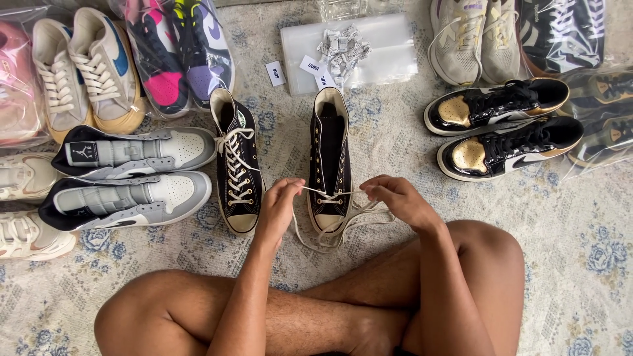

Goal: The person laces a black high-top sneaker by hand, threading a white shoelace through the eyelets. They pull the lace ends to even them out and continue threading the lace through the remaining eyelets.

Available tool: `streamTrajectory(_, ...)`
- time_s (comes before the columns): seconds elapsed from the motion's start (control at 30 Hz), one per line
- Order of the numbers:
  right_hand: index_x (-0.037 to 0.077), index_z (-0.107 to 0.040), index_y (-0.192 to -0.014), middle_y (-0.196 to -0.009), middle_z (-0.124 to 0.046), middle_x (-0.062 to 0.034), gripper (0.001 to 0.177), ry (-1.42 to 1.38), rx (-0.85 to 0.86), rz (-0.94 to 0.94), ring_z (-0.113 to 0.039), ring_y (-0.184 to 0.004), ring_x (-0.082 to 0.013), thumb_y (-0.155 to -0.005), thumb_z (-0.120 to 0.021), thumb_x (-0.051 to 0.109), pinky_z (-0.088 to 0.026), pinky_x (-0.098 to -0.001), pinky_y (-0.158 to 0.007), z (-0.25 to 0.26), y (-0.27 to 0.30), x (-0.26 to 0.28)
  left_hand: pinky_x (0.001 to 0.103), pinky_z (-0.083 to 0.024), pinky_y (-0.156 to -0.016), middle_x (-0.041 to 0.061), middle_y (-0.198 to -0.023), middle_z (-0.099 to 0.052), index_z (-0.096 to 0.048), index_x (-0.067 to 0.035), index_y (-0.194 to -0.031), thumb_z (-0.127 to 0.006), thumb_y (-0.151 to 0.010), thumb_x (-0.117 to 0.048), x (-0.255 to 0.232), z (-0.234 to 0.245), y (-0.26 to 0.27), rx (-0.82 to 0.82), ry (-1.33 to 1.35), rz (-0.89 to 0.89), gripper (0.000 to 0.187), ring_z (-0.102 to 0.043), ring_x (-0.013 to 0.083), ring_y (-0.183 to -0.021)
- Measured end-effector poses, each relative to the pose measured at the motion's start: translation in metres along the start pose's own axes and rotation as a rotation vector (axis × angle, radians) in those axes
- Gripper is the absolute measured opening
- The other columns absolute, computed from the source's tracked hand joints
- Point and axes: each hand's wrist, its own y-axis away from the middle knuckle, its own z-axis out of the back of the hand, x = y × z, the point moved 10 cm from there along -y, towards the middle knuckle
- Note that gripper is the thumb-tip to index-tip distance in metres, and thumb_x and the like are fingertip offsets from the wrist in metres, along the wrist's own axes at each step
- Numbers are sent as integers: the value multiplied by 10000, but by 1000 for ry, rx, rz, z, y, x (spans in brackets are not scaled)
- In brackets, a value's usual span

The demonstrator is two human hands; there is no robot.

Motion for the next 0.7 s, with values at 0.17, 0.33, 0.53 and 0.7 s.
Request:
streamTrajectory(0.17,0,-622,-688,-960,-699,-181,283,-243,-280,83,-633,-917,-242,-930,-630,145,-534,-386,-896,22,4,19,332,-426,-943,122,-985,-679,-734,-28,-959,-578,-980,-195,-27,-6,6,42,85,-92,229,-596,226,-1113)
streamTrajectory(0.33,90,-487,-603,-946,-743,-225,438,-696,-273,311,-749,-948,-288,-1025,-593,143,-591,-403,-922,32,-1,19,260,-422,-867,157,-1034,-759,-722,-41,-914,-569,-988,-174,-25,-3,1,61,138,-158,216,-643,191,-1059)
streamTrajectory(0.53,36,-495,-626,-696,-596,-229,432,-788,-127,433,-712,-835,-349,-1048,-569,97,-581,-390,-859,33,4,16,287,-478,-765,144,-773,-765,-560,-129,-810,-570,-1008,-218,-20,-5,10,95,156,-52,217,-726,187,-816)
streamTrajectory(0.7,-30,-684,-715,-725,-680,-202,341,-468,6,423,-679,-806,-293,-1024,-591,80,-527,-360,-799,18,34,47,271,-435,-654,160,-731,-753,-707,-51,-870,-705,-959,-195,-23,-32,38,382,-214,84,169,-641,192,-675)
